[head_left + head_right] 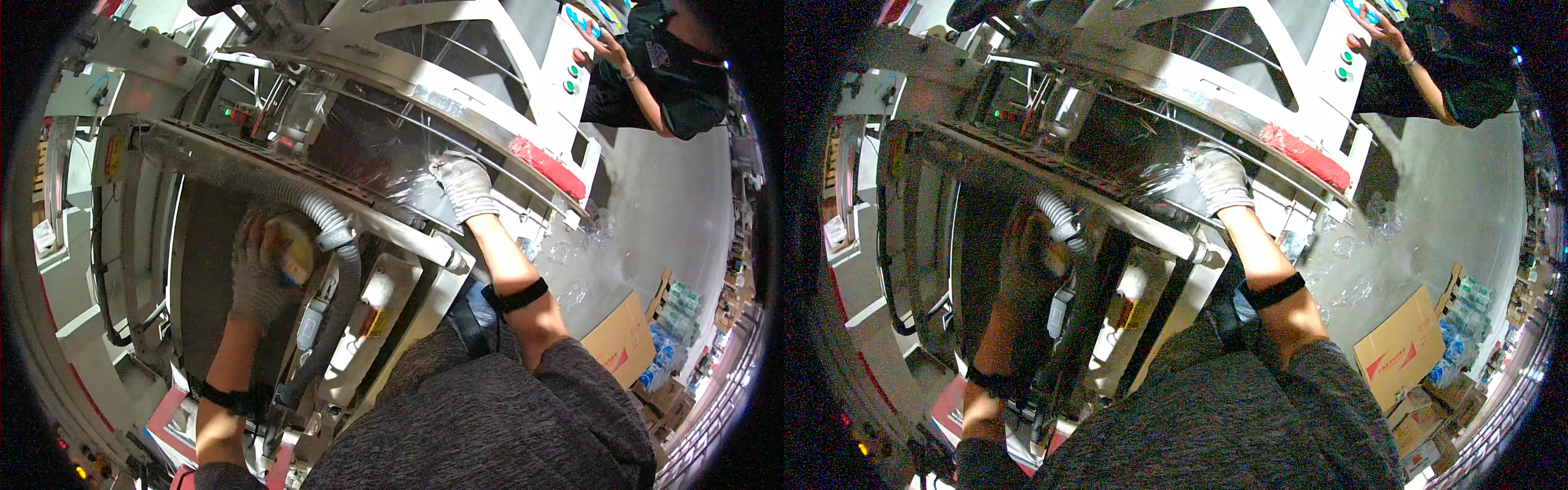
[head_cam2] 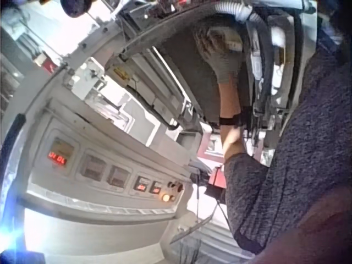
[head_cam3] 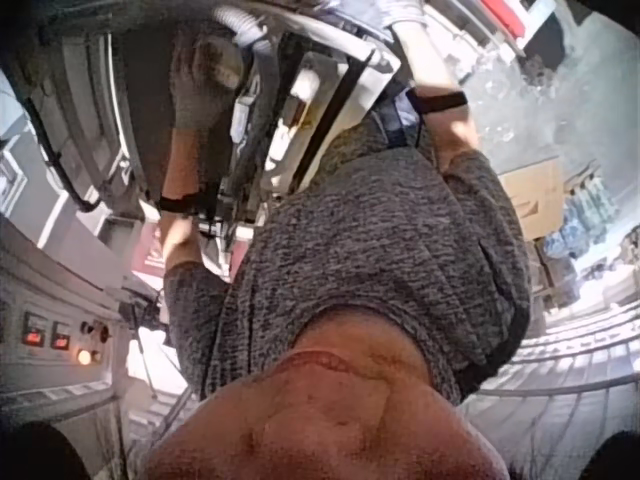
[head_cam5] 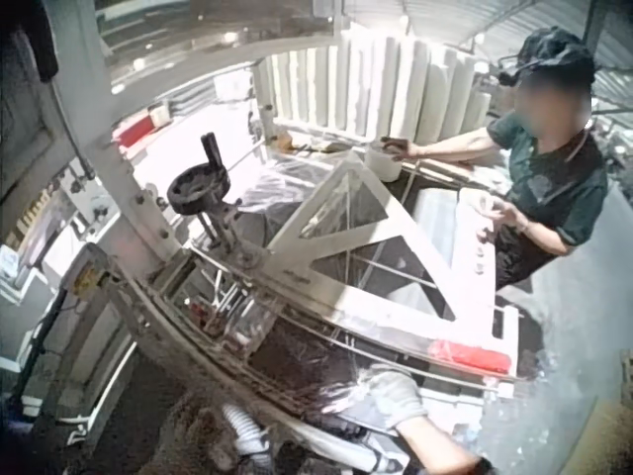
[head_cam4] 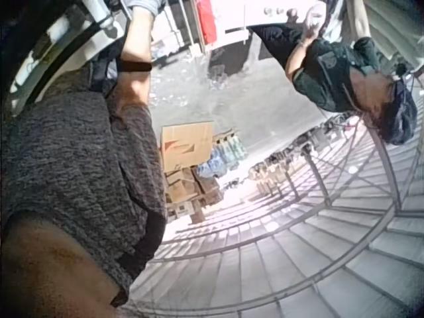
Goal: Operating a shrink-wrap machine to package plastic containers.
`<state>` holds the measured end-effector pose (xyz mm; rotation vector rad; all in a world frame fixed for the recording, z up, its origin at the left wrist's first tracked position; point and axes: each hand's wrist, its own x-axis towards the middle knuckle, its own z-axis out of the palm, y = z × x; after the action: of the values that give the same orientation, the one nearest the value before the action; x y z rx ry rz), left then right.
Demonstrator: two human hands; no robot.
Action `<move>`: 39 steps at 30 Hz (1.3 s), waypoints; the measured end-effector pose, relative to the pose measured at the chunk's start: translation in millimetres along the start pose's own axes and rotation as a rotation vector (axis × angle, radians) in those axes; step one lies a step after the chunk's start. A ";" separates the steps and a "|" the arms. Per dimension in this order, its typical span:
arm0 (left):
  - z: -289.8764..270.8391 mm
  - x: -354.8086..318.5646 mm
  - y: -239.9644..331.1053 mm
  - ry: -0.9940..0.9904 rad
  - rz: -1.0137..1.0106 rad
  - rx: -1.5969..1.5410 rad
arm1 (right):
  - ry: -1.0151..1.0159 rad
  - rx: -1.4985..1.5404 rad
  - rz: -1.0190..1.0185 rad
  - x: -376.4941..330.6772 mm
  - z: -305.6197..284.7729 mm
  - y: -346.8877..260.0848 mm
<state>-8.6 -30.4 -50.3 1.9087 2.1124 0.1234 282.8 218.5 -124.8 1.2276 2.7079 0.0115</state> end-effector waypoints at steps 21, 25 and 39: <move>-186.1 -191.9 95.2 0.377 -0.529 -0.316 | 0.065 0.805 0.180 -113.1 -37.6 39.0; -192.0 -184.6 180.3 0.399 -0.349 -0.302 | -0.144 0.743 0.150 -139.2 -62.1 25.4; -166.8 -138.6 225.6 0.326 -0.107 -0.329 | -0.167 0.551 0.291 -143.1 -53.2 46.0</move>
<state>173.7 -118.5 188.1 1.6667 2.2167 0.7562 401.4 145.3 -47.5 1.6618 2.4361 -0.8070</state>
